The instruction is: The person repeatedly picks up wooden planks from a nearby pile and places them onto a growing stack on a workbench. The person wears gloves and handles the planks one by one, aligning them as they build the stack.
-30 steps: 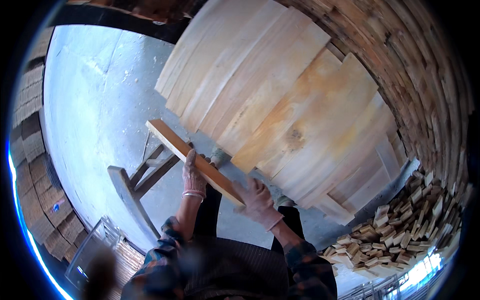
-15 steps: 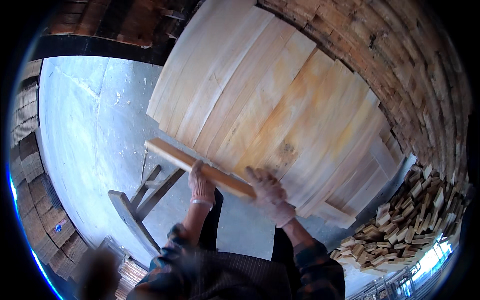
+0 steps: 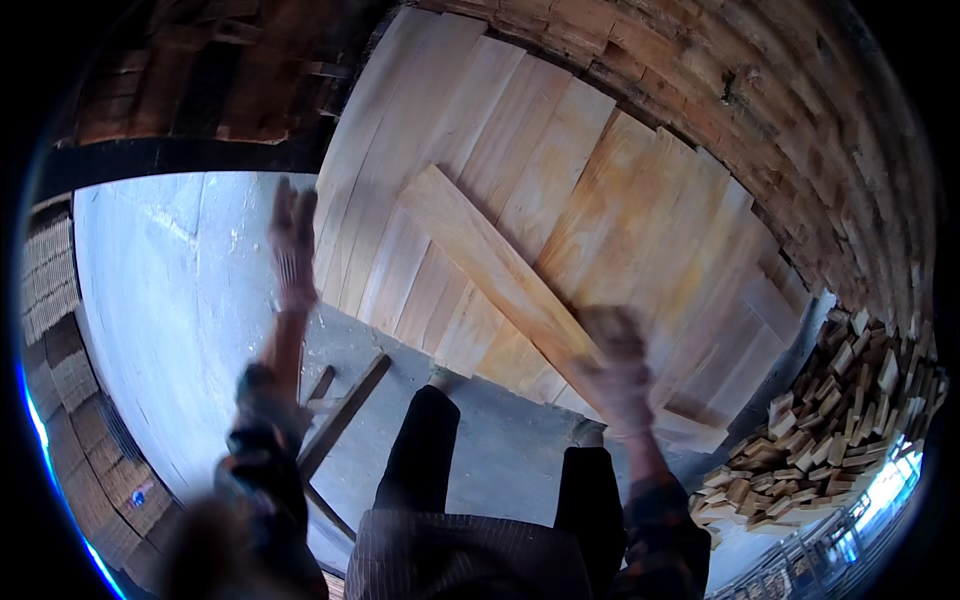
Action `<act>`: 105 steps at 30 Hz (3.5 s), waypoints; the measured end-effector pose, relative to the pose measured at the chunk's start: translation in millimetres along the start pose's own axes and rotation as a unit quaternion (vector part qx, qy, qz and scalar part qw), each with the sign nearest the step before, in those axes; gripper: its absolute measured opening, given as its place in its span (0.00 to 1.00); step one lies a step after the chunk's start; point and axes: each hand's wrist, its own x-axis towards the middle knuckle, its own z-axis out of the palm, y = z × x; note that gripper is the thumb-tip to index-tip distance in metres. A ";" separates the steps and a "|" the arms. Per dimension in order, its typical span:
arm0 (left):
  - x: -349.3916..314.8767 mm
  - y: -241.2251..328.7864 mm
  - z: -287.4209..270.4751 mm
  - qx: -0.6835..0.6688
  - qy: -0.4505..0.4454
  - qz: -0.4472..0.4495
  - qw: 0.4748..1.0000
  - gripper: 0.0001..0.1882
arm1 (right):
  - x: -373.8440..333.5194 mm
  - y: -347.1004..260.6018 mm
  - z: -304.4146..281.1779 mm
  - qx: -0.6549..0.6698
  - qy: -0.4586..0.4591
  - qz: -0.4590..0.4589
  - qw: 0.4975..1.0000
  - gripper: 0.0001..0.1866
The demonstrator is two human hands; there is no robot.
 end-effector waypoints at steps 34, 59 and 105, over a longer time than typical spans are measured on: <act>-35.3 -2.4 54.7 0.094 -0.077 0.073 0.990 0.31 | -13.4 22.0 5.0 0.055 0.135 0.104 0.984 0.47; -282.1 -98.7 89.2 -0.395 -0.007 -0.411 0.822 0.16 | -67.2 -42.9 32.1 0.029 -0.162 -0.063 0.984 0.35; -374.1 199.9 85.6 -0.287 -0.400 -0.188 0.850 0.22 | -260.8 50.6 -34.9 0.336 0.155 0.399 0.839 0.42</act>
